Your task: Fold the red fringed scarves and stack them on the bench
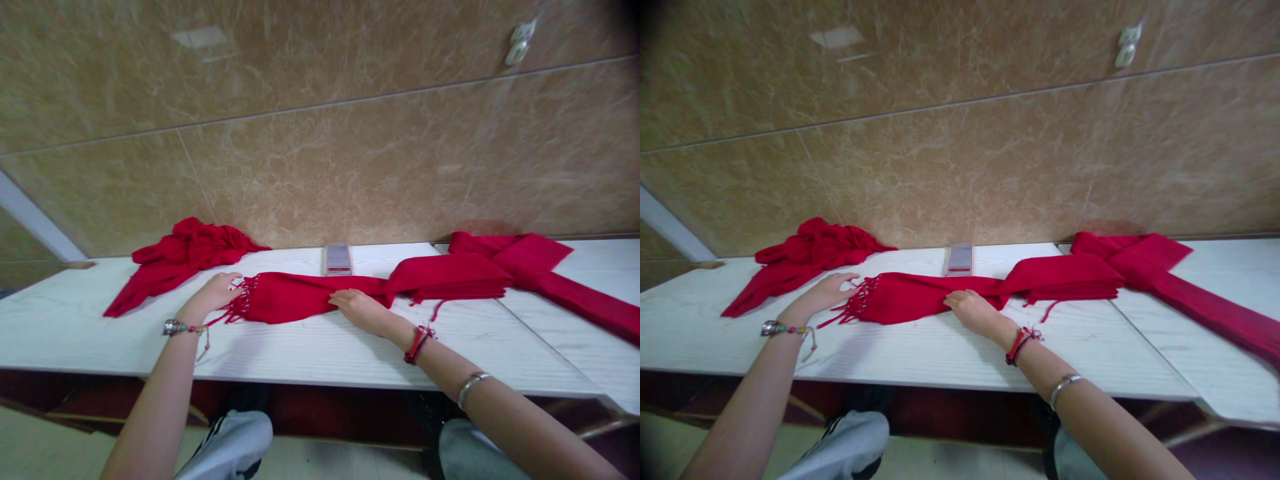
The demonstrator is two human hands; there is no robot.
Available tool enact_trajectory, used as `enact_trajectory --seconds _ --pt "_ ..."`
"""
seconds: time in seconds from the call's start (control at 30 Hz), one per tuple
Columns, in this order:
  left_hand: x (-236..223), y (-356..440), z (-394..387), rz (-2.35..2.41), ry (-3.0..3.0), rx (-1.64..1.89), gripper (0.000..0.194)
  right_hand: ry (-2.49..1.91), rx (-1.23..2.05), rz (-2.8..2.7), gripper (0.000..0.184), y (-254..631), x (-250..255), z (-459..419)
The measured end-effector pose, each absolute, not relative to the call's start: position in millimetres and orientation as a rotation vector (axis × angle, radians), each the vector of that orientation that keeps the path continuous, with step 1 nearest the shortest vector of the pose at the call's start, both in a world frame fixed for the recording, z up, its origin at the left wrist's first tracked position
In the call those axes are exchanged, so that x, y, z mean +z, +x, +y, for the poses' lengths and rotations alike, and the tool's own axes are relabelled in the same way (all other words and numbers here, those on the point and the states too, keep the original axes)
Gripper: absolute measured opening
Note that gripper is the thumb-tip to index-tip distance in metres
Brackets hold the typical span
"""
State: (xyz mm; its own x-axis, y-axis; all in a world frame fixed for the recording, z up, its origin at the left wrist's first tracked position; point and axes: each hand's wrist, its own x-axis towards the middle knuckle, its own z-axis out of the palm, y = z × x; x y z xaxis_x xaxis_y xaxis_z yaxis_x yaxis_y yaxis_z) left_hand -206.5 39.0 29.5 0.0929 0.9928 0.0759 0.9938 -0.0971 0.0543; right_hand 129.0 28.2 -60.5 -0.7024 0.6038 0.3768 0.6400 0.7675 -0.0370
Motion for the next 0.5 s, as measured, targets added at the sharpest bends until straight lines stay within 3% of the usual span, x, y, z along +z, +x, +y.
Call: enact_trajectory --seconds 0.17,0.5 --pt "8 -169 44 -1.768 -2.785 0.051 0.034 -0.932 -0.142 -2.598 0.033 129 -57 25" --pt "1 -225 45 -2.427 -1.807 0.202 0.027 -0.942 -0.142 -2.618 0.036 128 -54 23"
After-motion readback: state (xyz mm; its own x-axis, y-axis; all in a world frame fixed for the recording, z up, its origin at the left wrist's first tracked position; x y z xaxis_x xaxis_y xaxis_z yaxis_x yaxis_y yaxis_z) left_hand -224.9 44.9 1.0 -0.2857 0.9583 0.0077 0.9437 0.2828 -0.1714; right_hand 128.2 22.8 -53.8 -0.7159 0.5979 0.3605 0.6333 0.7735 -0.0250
